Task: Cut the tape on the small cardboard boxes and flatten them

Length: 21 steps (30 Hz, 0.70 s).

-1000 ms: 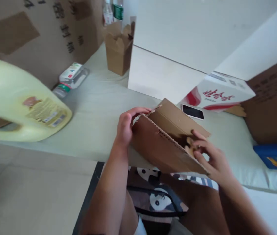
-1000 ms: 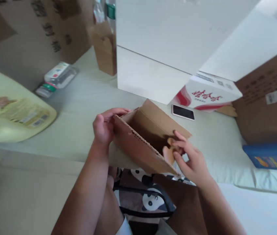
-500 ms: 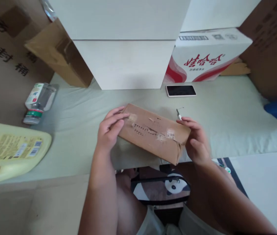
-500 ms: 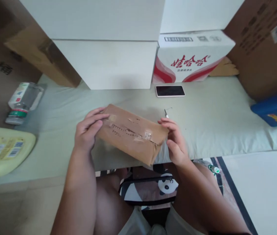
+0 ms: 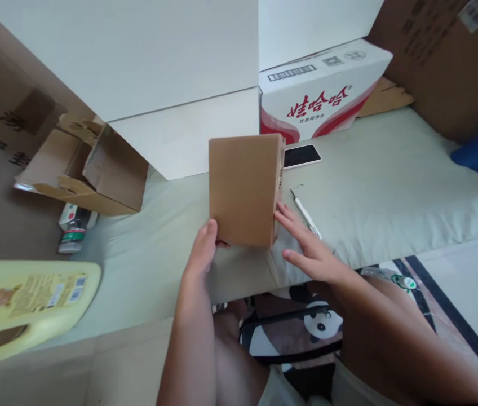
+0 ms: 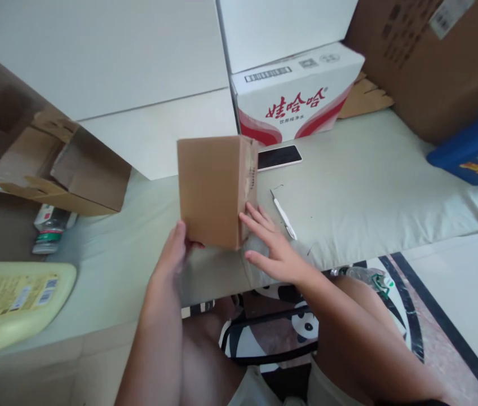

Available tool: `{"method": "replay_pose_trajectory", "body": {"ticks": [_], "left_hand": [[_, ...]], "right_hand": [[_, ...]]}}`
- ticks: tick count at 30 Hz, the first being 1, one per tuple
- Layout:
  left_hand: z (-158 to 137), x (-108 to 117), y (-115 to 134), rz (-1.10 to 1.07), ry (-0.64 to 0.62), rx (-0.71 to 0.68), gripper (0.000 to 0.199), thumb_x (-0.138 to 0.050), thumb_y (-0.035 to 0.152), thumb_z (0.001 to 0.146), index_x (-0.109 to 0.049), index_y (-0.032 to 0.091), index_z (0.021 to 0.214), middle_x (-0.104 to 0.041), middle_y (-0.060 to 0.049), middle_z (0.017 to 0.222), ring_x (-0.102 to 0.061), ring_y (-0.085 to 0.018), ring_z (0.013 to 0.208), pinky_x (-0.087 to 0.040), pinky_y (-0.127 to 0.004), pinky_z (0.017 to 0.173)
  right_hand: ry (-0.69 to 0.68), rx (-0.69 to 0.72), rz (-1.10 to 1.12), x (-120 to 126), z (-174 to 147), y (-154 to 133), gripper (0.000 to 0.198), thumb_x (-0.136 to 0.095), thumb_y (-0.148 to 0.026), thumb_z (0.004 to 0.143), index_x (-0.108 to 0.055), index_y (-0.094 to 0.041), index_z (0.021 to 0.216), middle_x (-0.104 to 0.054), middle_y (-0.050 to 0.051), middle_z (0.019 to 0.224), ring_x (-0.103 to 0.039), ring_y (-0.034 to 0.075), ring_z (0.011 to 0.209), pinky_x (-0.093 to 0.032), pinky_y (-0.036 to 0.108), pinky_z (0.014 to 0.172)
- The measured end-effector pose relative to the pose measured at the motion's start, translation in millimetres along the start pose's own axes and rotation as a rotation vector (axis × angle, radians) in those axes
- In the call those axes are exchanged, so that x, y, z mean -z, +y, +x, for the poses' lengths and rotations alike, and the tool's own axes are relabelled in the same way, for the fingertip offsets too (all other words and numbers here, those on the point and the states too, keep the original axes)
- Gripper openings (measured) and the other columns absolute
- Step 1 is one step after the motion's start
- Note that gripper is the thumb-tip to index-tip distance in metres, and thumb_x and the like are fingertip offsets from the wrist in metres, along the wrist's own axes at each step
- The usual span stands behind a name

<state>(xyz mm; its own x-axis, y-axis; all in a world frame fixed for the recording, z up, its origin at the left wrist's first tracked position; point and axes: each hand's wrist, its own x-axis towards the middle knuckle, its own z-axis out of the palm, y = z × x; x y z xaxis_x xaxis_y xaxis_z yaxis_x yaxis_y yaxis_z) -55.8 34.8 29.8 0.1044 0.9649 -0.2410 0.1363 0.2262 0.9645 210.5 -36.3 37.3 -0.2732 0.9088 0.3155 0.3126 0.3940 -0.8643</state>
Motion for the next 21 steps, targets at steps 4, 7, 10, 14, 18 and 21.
{"method": "replay_pose_trajectory", "body": {"ticks": [4,7,10,14,18,21], "left_hand": [[-10,-9,16,0.157,-0.457,0.315,0.082,-0.047,0.092,0.074,-0.071,0.016,0.093,-0.076,-0.014,0.081,-0.067,-0.021,0.062,-0.037,-0.027,0.048],[-16,-2,31,0.288,-0.769,0.415,0.067,-0.063,0.083,0.071,-0.069,0.017,0.079,-0.075,-0.01,0.074,-0.057,-0.015,0.049,-0.028,-0.026,0.045],[-15,8,35,0.347,-0.595,0.312,0.051,-0.068,0.069,0.076,-0.063,0.019,0.07,-0.069,-0.004,0.065,-0.044,-0.01,0.045,-0.028,-0.025,0.045],[0,12,19,0.32,-0.053,0.016,0.037,-0.075,0.051,0.075,-0.055,0.02,0.069,-0.053,0.004,0.059,-0.045,-0.011,0.054,-0.033,-0.024,0.053],[16,13,4,0.01,0.44,-0.345,0.051,-0.078,0.062,0.07,-0.064,0.025,0.101,-0.067,-0.004,0.104,-0.063,-0.018,0.094,-0.048,-0.03,0.08],[17,14,2,-0.191,0.39,-0.51,0.067,-0.075,0.071,0.069,-0.061,0.028,0.117,-0.065,-0.006,0.119,-0.063,-0.02,0.107,-0.049,-0.032,0.089]], "right_hand": [[0.183,0.172,-0.007,12,-1,-13,0.051,-0.056,-0.047,0.099,-0.054,-0.034,0.149,-0.051,0.006,0.159,-0.03,0.033,0.157,-0.025,0.063,0.127],[0.381,0.165,0.012,16,-2,-19,0.029,-0.056,-0.034,0.1,-0.073,-0.032,0.124,-0.073,0.006,0.13,-0.06,0.029,0.135,-0.044,0.055,0.118],[0.481,0.031,-0.041,15,-1,-12,0.024,-0.056,-0.033,0.1,-0.078,-0.028,0.108,-0.071,0.008,0.133,-0.064,0.028,0.129,-0.051,0.051,0.111],[0.425,-0.047,-0.008,13,1,-2,0.032,-0.053,-0.045,0.101,-0.076,-0.026,0.114,-0.06,0.011,0.15,-0.056,0.031,0.14,-0.047,0.054,0.115],[0.119,0.104,0.082,11,0,-10,0.03,-0.058,-0.04,0.099,-0.074,-0.026,0.121,-0.059,0.012,0.15,-0.058,0.029,0.139,-0.049,0.051,0.113],[-0.081,0.199,0.162,5,-1,-17,0.032,-0.064,-0.038,0.096,-0.072,-0.026,0.125,-0.054,0.012,0.156,-0.051,0.029,0.145,-0.046,0.049,0.116]]}}
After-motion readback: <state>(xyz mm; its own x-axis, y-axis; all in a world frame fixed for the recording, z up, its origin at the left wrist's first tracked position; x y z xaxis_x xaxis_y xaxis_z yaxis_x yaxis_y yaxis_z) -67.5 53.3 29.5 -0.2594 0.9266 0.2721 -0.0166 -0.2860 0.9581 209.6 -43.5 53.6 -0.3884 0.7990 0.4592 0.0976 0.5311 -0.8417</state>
